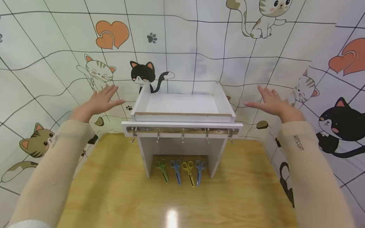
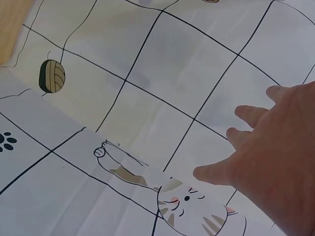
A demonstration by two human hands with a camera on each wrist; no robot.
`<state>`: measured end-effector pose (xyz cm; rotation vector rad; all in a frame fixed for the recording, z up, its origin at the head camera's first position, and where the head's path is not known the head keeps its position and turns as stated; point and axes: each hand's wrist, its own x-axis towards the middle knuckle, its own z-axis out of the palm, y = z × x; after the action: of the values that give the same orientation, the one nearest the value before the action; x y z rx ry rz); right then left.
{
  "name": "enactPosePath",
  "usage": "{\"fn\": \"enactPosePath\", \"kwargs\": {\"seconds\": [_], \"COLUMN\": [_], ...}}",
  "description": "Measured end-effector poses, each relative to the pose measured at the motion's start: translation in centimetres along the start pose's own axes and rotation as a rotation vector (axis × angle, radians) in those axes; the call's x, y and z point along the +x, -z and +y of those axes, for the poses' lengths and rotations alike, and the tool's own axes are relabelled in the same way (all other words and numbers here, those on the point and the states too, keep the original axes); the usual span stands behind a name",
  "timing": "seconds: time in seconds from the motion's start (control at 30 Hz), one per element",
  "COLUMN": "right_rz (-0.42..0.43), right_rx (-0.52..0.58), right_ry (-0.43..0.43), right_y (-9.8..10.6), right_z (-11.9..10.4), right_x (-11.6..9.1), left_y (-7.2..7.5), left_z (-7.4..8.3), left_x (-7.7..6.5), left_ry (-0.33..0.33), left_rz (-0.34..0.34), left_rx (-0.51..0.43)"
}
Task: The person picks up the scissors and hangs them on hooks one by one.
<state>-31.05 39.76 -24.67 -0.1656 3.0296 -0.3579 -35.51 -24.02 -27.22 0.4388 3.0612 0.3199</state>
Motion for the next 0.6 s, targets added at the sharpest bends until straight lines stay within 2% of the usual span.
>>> {"fn": "enactPosePath", "kwargs": {"seconds": [0.2, 0.43, 0.6], "right_rz": [0.012, 0.035, 0.051], "right_rx": [0.017, 0.063, 0.035], "right_ry": [0.013, 0.056, 0.08], "right_y": [-1.1, -2.2, -2.3], "right_z": [0.5, 0.5, -0.4], "right_x": [-0.6, -1.5, -2.4], "left_y": [-0.8, -1.8, -2.9], "left_z": [0.1, 0.0, -0.2], "left_x": [-1.0, -2.2, -3.3], "left_ry": [-0.052, -0.075, -0.103], "left_rz": [-0.018, -0.006, 0.005], "left_rx": [-0.127, -0.179, -0.216]}}
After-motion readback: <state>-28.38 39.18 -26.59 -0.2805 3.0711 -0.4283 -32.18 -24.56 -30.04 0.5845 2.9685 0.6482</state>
